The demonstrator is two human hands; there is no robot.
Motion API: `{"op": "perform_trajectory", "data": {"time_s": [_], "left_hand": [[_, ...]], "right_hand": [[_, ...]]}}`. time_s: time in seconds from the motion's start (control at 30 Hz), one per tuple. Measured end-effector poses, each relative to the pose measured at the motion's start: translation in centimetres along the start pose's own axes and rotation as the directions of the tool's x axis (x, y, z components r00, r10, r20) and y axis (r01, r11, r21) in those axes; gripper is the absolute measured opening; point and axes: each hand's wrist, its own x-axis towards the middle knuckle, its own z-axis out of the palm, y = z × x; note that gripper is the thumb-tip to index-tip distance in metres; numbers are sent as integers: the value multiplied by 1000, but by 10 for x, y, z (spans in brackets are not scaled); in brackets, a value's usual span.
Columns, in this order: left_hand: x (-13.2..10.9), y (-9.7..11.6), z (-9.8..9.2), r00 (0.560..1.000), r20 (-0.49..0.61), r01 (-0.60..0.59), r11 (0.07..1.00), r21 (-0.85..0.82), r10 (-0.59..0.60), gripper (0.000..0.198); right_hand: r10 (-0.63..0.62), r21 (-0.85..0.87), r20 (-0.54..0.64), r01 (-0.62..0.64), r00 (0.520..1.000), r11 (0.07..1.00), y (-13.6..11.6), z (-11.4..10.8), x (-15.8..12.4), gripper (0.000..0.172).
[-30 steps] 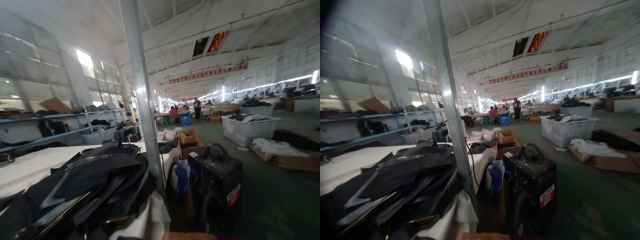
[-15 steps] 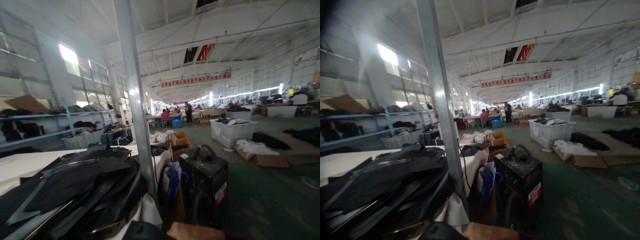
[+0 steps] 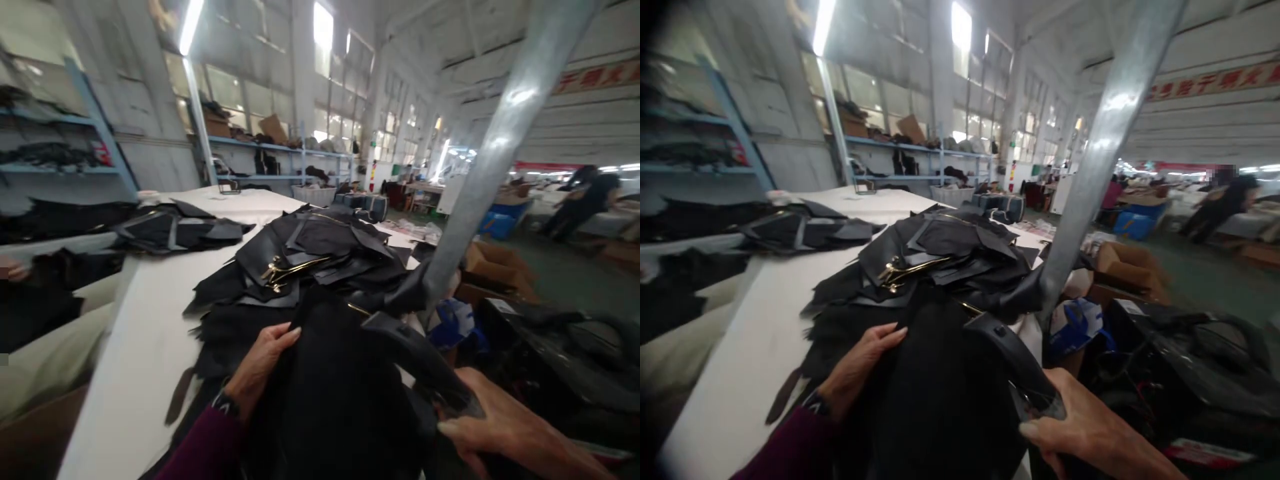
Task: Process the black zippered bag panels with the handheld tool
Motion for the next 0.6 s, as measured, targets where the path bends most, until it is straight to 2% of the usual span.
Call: {"op": "perform_trajectory", "data": {"time_s": [0.13,0.33,0.5,0.6], "left_hand": [[4,-5,0,1000,-18,21,994,-107,-24,34],[4,-6,1,1000,-7,24,990,-136,-25,32],[5,-8,1,999,35,21,997,-72,-19,34],[2,-9,1,997,73,28,998,61,-32,36]], "right_hand": [[-20,-49,88,25,996,998,-8,11,15,31],[-66,-62,98,72,993,996,-13,21,32,20],[-73,-14,97,75,993,997,-23,26,47,19],[-53,23,118,51,992,998,-21,29,56,20]]}}
